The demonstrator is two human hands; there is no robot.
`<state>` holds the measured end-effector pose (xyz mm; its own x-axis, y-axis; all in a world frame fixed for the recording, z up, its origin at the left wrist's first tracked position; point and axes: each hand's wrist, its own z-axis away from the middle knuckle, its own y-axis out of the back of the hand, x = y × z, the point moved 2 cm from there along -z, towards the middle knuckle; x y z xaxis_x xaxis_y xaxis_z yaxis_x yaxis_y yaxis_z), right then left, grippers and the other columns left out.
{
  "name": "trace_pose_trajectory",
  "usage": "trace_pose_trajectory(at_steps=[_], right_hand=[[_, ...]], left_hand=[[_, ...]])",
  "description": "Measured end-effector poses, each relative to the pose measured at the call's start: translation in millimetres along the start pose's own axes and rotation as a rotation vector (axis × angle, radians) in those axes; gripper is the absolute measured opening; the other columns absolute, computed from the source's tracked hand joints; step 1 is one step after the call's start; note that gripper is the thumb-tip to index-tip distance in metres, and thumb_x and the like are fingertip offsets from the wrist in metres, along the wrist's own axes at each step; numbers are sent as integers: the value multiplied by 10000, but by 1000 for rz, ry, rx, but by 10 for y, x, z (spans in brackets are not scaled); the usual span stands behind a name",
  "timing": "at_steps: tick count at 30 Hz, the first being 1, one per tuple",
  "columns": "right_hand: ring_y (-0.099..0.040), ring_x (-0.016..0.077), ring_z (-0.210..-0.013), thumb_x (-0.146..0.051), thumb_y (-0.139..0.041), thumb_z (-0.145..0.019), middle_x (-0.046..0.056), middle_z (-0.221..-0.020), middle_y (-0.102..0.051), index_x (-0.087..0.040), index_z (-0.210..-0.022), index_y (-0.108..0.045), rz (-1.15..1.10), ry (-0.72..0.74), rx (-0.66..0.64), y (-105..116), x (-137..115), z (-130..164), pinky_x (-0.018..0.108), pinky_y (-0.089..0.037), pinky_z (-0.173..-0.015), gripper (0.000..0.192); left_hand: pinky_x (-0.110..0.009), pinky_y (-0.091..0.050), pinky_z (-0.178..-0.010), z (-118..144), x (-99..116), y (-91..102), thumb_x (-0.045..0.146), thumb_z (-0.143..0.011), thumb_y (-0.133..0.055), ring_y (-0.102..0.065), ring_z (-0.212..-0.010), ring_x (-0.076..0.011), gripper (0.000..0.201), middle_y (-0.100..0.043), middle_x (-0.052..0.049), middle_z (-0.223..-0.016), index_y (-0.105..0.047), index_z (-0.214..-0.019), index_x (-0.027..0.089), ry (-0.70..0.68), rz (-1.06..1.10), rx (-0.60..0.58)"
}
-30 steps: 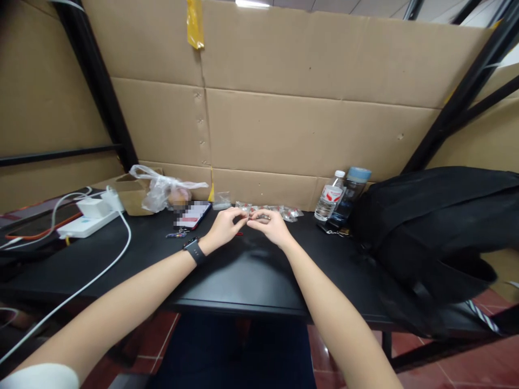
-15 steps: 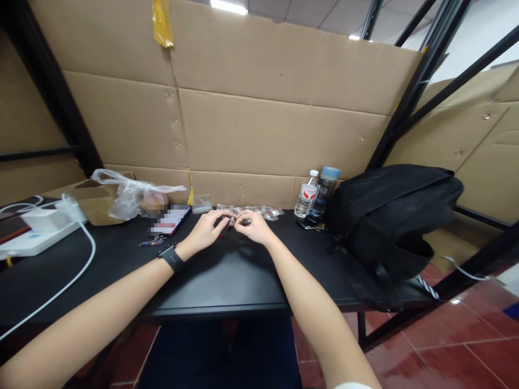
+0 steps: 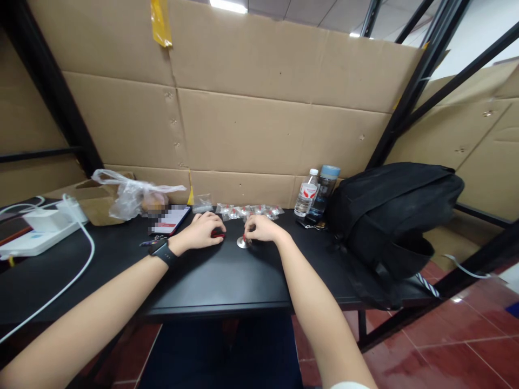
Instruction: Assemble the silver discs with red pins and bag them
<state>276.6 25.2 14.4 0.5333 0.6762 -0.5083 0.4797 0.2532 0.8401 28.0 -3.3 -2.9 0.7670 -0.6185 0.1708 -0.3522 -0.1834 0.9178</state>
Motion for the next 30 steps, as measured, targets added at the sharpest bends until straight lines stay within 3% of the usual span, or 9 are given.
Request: trace_pose_trajectory(at_steps=[2,5,9,14,18,21,26,30], right_hand=[[-657,207,-919,-306,-813,-703,51,-999,-717,-194,-897,-782,33,-109,-76,58,91,59,293,-495,-834,226],[-664,212,-920,-308,-898,-594,65,-1079,-714,-198,-1123,-738,95,-302,-89,154,253,154,287,-506,-827,563],[-665,193,-881,-214,-862,-626,65,-1069,-707,-191,-1129,-724,138,-403,-67,224,400,214,268,-507,-789,522],[-656,168,-788,-214,-864,-613,50,-975,-710,-174,-1070,-727,155,-450,-38,242,445,221,259,-503,-740,479],[-639,154,-736,-192,-848,-591,33,-919,-703,-168,-1009,-721,115,-387,68,262,405,221,254,-498,-694,437],[-628,138,-722,-231,-828,-631,42,-993,-702,-179,-1052,-702,-56,-263,196,229,273,173,254,-507,-666,442],[-683,180,-896,-362,-846,-674,64,-1087,-708,-206,-1087,-666,-462,28,372,-13,-123,-13,320,-568,-809,477],[-709,222,-980,-390,-873,-652,79,-1099,-713,-211,-1032,-658,-635,71,419,-227,-333,-141,333,-592,-799,472]], left_hand=[[-437,-350,-948,9,-79,-26,349,-817,-699,-528,-1152,-313,121,-714,-51,-1071,-750,-899,275,6,-14,-52],[-407,-349,-905,0,-136,-90,301,-855,-659,-544,-1106,-293,98,-714,-51,-1039,-751,-847,268,31,-10,-69],[-390,-333,-887,-13,-97,-126,288,-900,-614,-566,-1052,-269,126,-717,-46,-978,-716,-837,249,32,-2,-38],[-381,-309,-893,-16,-21,-40,290,-942,-576,-607,-972,-229,104,-729,-17,-930,-669,-918,248,33,56,76],[-377,-319,-910,-33,37,32,311,-916,-641,-636,-981,-228,75,-755,-3,-948,-699,-922,264,32,119,141],[-361,-361,-903,-47,93,90,328,-899,-675,-664,-990,-231,97,-777,-6,-972,-732,-954,272,71,185,207],[-373,-414,-912,-50,174,164,389,-909,-662,-699,-960,-243,158,-791,-7,-964,-776,-894,281,144,276,289],[-374,-447,-934,-56,183,155,371,-889,-677,-687,-1013,-241,142,-776,-17,-1013,-774,-887,266,148,381,365]])
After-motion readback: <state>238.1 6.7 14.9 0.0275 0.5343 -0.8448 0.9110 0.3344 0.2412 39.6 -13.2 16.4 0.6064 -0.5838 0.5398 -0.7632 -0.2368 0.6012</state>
